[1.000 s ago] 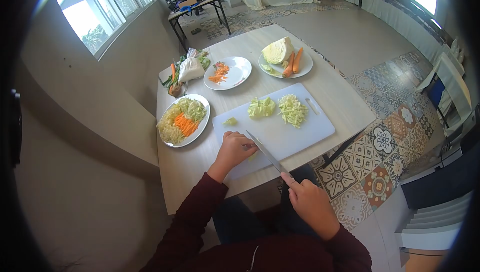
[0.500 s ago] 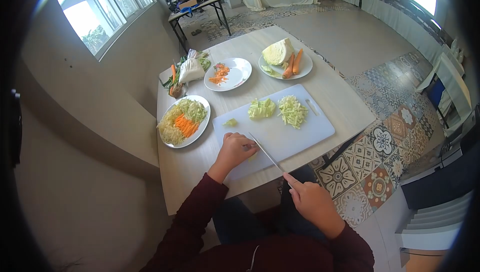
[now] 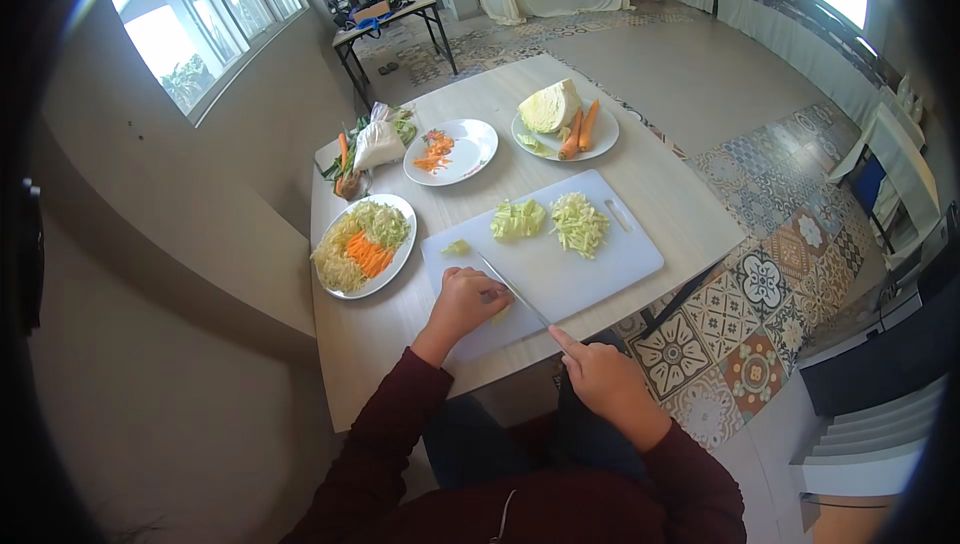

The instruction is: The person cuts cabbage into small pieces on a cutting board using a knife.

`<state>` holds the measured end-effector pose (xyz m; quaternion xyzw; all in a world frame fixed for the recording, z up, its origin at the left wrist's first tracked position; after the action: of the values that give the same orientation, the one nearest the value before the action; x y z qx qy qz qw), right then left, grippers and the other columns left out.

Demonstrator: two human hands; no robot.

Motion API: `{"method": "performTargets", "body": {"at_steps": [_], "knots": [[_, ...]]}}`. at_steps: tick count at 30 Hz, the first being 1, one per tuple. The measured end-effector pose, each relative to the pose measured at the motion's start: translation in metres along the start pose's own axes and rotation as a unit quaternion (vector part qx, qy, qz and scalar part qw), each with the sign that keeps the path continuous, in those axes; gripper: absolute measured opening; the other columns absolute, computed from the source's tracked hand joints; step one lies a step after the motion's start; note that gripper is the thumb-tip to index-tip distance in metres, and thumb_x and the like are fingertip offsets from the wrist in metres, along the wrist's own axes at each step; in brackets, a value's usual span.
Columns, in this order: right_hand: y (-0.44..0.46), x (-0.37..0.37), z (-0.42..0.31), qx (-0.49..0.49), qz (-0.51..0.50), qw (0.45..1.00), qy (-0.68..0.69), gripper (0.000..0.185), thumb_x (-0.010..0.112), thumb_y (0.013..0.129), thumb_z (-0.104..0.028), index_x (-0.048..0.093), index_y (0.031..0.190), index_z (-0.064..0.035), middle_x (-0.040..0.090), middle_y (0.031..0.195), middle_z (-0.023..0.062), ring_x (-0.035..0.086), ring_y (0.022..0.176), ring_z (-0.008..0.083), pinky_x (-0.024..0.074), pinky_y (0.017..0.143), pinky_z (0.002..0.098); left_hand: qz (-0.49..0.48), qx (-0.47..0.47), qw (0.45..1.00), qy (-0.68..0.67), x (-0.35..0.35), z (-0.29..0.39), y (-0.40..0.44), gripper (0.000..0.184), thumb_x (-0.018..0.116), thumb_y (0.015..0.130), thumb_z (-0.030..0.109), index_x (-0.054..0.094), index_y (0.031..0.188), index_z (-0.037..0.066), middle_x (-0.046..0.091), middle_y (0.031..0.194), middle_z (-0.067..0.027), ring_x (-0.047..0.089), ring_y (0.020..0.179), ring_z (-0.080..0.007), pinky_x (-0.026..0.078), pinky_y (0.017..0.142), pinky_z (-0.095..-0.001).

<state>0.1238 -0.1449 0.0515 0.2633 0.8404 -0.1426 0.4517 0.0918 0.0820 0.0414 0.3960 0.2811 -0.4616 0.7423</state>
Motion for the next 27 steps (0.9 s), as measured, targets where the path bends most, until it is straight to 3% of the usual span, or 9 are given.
{"method": "performTargets", "body": {"at_steps": [6, 9, 12, 21, 24, 27], "knots": [[-0.026, -0.017, 0.008, -0.001, -0.01, 1.0, 0.01, 0.047, 0.056, 0.097, -0.021, 0.055, 0.144, -0.0282, 0.067, 0.084, 0.0145, 0.065, 0.079, 0.0351, 0.0535, 0.071, 0.0478, -0.001, -0.004, 1.0, -0.007, -0.001, -0.002, -0.001, 0.016, 0.084, 0.075, 0.024, 0.079, 0.082, 0.011, 0.07, 0.073, -0.0014, 0.064, 0.076, -0.0185, 0.04, 0.09, -0.0365], [-0.034, -0.029, 0.0, 0.032, -0.023, 0.999, -0.012, 0.047, 0.058, 0.095, -0.016, 0.057, 0.142, -0.0183, 0.068, 0.083, 0.0166, 0.065, 0.08, 0.0377, 0.0518, 0.074, 0.046, -0.001, -0.004, 1.0, -0.007, -0.002, -0.001, -0.001, 0.016, 0.084, 0.074, 0.024, 0.079, 0.082, 0.011, 0.07, 0.073, -0.002, 0.064, 0.076, -0.0184, 0.04, 0.091, -0.0362], [-0.04, -0.033, 0.007, 0.028, -0.009, 0.999, -0.03, 0.046, 0.058, 0.096, -0.021, 0.058, 0.142, -0.0281, 0.065, 0.079, 0.0126, 0.066, 0.077, 0.0326, 0.0538, 0.07, 0.0448, 0.005, 0.007, 1.0, -0.004, -0.004, -0.002, 0.0, 0.017, 0.084, 0.074, 0.024, 0.079, 0.083, 0.01, 0.07, 0.074, -0.0022, 0.064, 0.076, -0.0183, 0.04, 0.091, -0.0363], [-0.039, -0.036, 0.006, 0.028, 0.017, 0.998, 0.06, 0.045, 0.059, 0.097, -0.023, 0.058, 0.141, -0.0251, 0.066, 0.077, 0.016, 0.065, 0.078, 0.0353, 0.0519, 0.07, 0.0461, 0.012, 0.029, 1.0, 0.005, -0.007, 0.004, 0.0, 0.013, 0.083, 0.076, 0.023, 0.079, 0.082, 0.013, 0.069, 0.075, 0.0001, 0.063, 0.078, -0.0178, 0.04, 0.09, -0.0358], [-0.037, -0.037, 0.0, 0.039, 0.006, 0.997, 0.061, 0.044, 0.062, 0.094, -0.016, 0.061, 0.138, -0.0177, 0.071, 0.099, 0.0201, 0.068, 0.084, 0.0376, 0.0526, 0.078, 0.0421, 0.021, 0.036, 0.999, 0.009, -0.008, 0.008, 0.0, 0.012, 0.083, 0.076, 0.023, 0.078, 0.081, 0.013, 0.07, 0.075, 0.0, 0.063, 0.078, -0.0181, 0.04, 0.088, -0.0358], [-0.037, -0.036, -0.003, 0.03, 0.002, 0.997, 0.071, 0.044, 0.062, 0.094, -0.016, 0.061, 0.138, -0.0174, 0.071, 0.097, 0.021, 0.067, 0.084, 0.038, 0.0525, 0.078, 0.0421, 0.028, 0.041, 0.999, 0.017, -0.008, 0.009, 0.0, 0.013, 0.083, 0.076, 0.024, 0.078, 0.081, 0.013, 0.07, 0.076, 0.0, 0.063, 0.077, -0.0184, 0.04, 0.086, -0.0357]]}}
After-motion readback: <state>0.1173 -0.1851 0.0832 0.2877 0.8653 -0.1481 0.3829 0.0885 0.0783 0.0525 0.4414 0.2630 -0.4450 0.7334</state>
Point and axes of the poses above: each hand's wrist, its own y-axis towards the middle knuckle, its own x-axis out of the palm, z = x × y, the point moved 8 cm from there along y, towards the middle knuckle
